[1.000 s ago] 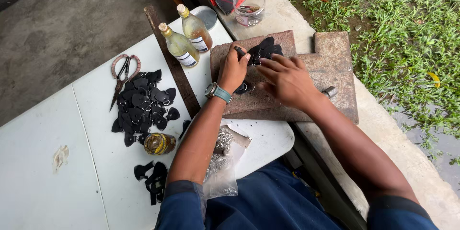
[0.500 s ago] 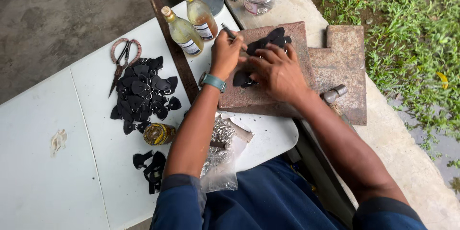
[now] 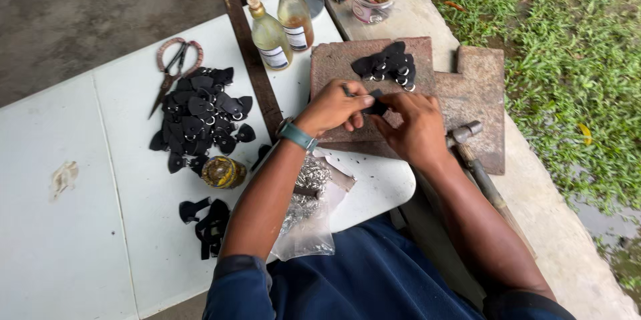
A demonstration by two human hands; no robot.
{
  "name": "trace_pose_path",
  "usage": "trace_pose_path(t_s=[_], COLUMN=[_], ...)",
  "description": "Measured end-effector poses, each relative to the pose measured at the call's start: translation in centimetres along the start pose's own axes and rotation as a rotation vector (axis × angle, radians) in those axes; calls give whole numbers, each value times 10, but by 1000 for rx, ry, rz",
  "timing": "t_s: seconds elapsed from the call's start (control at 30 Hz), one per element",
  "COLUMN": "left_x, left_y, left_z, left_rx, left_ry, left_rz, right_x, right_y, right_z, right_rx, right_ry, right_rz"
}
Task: The person assembles black leather keychains by inserting metal rings into the leather pieces. They use a hammer to strike the rings on a wooden block to secure them. The person handles the leather pieces, metal rings, and hammer throughout the process.
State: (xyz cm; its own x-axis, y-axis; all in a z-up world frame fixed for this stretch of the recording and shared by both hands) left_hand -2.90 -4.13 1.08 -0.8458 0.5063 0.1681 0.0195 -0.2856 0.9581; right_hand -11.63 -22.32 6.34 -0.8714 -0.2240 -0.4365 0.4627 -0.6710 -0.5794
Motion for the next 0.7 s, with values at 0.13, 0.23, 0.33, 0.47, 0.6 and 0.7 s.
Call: trace_pose_path(t_s=[0.13, 0.23, 0.33, 0.47, 0.6, 0.7], left_x=[-43, -64, -69, -61, -55, -38], left_y=[24, 45, 55, 32, 13, 2], left_z=[-41, -57, -47, -42, -41, -38], left_rx=[-380, -866, -714, -358, -5, -184], left_ry=[-220, -174, -137, -127, -140, -65], left_rz=[-14, -92, 3, 138, 37, -5], right_x=[32, 47, 48, 56, 38, 38], right_y=[23, 31, 35, 36, 45, 42], right_z=[29, 39, 42, 39, 40, 32], right_rx=[42, 164, 217, 221, 235, 261], right_ry=[-28, -82, -150, -130, 18, -15], right_rz=[-233, -169, -170, -140, -74, -75])
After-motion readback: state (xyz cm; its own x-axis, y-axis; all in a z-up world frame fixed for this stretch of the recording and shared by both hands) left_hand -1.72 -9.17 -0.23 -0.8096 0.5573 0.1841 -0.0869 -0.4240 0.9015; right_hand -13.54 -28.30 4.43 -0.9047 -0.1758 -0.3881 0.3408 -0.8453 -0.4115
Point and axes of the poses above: each hand's wrist, its own x-axis away from the middle knuckle, its own z-axis out of the back of the hand, y = z × x, the point moved 2 cm from there along -x, towards the middle knuckle, and after that the axes turned 9 degrees about -x, right-handed, at the moved point
